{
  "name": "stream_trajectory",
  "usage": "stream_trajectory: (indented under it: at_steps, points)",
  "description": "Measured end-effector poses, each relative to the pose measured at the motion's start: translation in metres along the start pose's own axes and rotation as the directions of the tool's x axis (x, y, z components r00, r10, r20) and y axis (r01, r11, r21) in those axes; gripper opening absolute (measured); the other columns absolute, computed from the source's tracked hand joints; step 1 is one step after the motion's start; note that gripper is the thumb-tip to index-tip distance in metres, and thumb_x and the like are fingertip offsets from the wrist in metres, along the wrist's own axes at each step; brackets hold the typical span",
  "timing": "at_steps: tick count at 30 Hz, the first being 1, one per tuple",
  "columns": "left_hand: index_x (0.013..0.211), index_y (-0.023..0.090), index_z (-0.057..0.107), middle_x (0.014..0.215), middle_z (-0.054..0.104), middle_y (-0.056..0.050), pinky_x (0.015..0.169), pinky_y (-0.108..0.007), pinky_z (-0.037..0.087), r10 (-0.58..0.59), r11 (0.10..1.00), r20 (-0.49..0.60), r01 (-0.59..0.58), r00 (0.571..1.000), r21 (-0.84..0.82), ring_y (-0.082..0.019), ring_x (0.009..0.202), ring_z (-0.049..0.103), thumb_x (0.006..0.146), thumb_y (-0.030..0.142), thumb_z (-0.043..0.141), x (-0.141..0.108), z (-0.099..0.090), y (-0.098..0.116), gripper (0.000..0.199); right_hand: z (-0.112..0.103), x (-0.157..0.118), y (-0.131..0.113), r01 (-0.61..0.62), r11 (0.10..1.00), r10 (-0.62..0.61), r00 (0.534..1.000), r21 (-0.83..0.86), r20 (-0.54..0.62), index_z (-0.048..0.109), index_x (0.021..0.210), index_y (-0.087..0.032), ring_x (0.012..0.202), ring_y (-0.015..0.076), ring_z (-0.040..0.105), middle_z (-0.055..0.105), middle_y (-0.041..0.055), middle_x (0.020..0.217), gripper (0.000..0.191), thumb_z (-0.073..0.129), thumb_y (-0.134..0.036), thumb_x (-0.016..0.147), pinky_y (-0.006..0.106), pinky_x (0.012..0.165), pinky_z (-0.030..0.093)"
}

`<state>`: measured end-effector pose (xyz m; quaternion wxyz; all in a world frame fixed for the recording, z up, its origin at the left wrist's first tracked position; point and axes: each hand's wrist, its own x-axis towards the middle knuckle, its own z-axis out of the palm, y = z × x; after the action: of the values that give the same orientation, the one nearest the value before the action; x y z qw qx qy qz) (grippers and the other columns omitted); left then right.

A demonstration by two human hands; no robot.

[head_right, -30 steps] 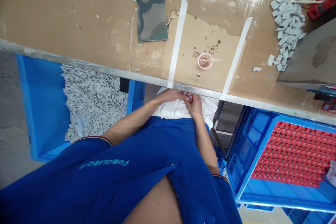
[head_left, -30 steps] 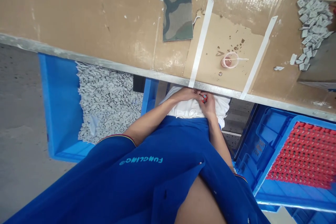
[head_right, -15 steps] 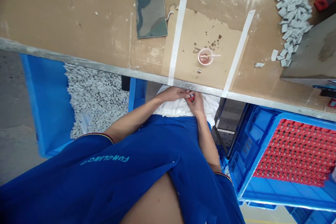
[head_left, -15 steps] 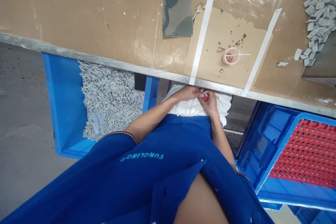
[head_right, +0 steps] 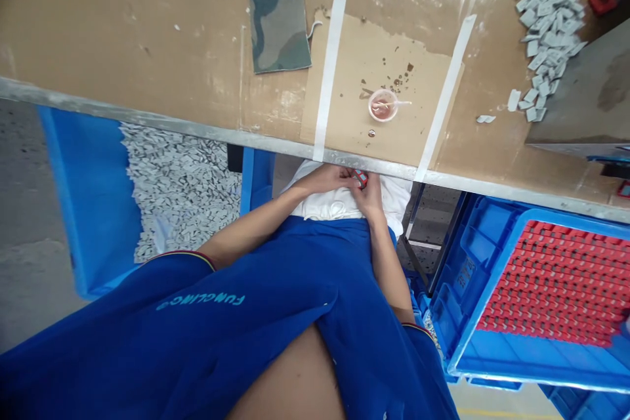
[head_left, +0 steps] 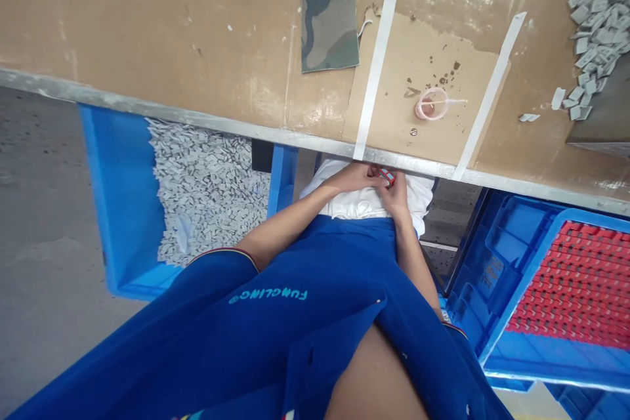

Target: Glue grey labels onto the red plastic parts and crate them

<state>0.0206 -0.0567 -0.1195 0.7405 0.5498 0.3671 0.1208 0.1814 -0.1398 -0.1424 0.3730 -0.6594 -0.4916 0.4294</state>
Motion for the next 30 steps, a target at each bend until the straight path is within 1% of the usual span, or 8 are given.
stream_trajectory:
  at_steps: [5, 7, 13, 19, 23, 25, 28, 30]
  points:
    - [0.097, 0.015, 0.071, 0.100, 0.077, -0.009, 0.087, -0.035, 0.054, 0.132, 0.948, -0.147, -0.082, 0.980, 0.306, -0.025, 0.095, 0.070, 0.084, 0.039, 0.075, -0.002, 0.014, 0.006, 0.028, 0.003, -0.001, -0.001, -0.024, 0.994, 0.028, 0.999, 0.104, -0.036, 0.058, 0.111, -0.024, 0.100, 0.0251, 0.068, 0.070, 0.0078, 0.107, 0.038, 0.070, -0.051, 0.088, 0.045, 0.095, 0.057]
    - [0.097, 0.014, 0.071, 0.100, 0.077, -0.009, 0.088, -0.035, 0.054, 0.157, 0.940, -0.186, -0.089, 0.970, 0.329, -0.026, 0.096, 0.069, 0.087, 0.040, 0.072, -0.001, 0.018, 0.005, 0.027, 0.003, -0.001, -0.001, -0.041, 0.991, 0.047, 0.998, 0.131, -0.044, 0.058, 0.109, -0.023, 0.096, 0.0236, 0.069, 0.072, 0.0074, 0.104, 0.039, 0.071, -0.053, 0.087, 0.043, 0.092, 0.058]
    - [0.092, 0.014, 0.071, 0.086, 0.074, -0.004, 0.073, -0.028, 0.051, 0.103, 0.983, -0.223, -0.066, 0.969, 0.169, -0.019, 0.081, 0.066, 0.086, 0.036, 0.069, 0.005, 0.022, -0.008, 0.023, 0.002, 0.000, -0.002, -0.097, 0.985, 0.104, 0.993, 0.144, -0.047, 0.058, 0.104, -0.022, 0.087, 0.0218, 0.068, 0.074, 0.0065, 0.096, 0.039, 0.074, -0.051, 0.082, 0.040, 0.084, 0.059]
    - [0.096, 0.014, 0.071, 0.086, 0.074, -0.004, 0.073, -0.027, 0.051, 0.049, 0.991, -0.159, -0.068, 0.986, -0.114, -0.017, 0.079, 0.065, 0.082, 0.036, 0.072, 0.005, 0.020, -0.011, 0.026, 0.001, -0.001, -0.005, -0.121, 0.983, 0.127, 0.991, 0.137, -0.032, 0.058, 0.102, -0.022, 0.087, 0.0218, 0.066, 0.071, 0.0043, 0.093, 0.037, 0.074, -0.047, 0.079, 0.040, 0.085, 0.057]
    - [0.104, 0.012, 0.071, 0.094, 0.077, -0.008, 0.077, -0.028, 0.053, 0.024, 0.982, -0.128, -0.047, 0.992, -0.182, -0.018, 0.086, 0.069, 0.083, 0.039, 0.075, 0.005, 0.018, -0.011, 0.034, 0.000, 0.000, -0.009, -0.127, 0.984, 0.130, 0.991, 0.124, -0.015, 0.057, 0.103, -0.022, 0.084, 0.0207, 0.063, 0.070, 0.0037, 0.093, 0.039, 0.073, -0.046, 0.076, 0.036, 0.080, 0.055]
    - [0.104, 0.012, 0.072, 0.093, 0.077, -0.008, 0.076, -0.028, 0.054, 0.024, 0.995, -0.160, -0.040, 0.987, -0.093, -0.019, 0.084, 0.070, 0.088, 0.039, 0.072, 0.004, 0.018, -0.011, 0.032, 0.000, 0.001, -0.011, -0.135, 0.985, 0.136, 0.991, 0.108, -0.008, 0.056, 0.101, -0.022, 0.080, 0.0197, 0.062, 0.069, 0.0028, 0.090, 0.038, 0.072, -0.046, 0.076, 0.035, 0.076, 0.054]
    - [0.090, 0.012, 0.073, 0.080, 0.075, -0.006, 0.070, -0.029, 0.054, 0.045, 0.993, -0.229, -0.018, 0.972, 0.120, -0.020, 0.075, 0.069, 0.095, 0.042, 0.064, 0.002, 0.019, -0.010, 0.032, -0.001, 0.002, -0.013, -0.150, 0.986, 0.151, 0.989, 0.074, -0.001, 0.055, 0.098, -0.023, 0.074, 0.0185, 0.059, 0.068, 0.0011, 0.084, 0.033, 0.070, -0.045, 0.078, 0.033, 0.070, 0.051]
    - [0.083, 0.013, 0.072, 0.078, 0.075, -0.006, 0.074, -0.031, 0.055, 0.062, 0.981, -0.255, -0.012, 0.965, 0.195, -0.022, 0.078, 0.070, 0.096, 0.041, 0.060, 0.001, 0.020, -0.009, 0.034, 0.000, 0.002, -0.014, -0.159, 0.986, 0.159, 0.987, 0.049, -0.004, 0.054, 0.098, -0.023, 0.072, 0.0183, 0.058, 0.067, 0.0003, 0.081, 0.032, 0.068, -0.044, 0.078, 0.032, 0.068, 0.049]
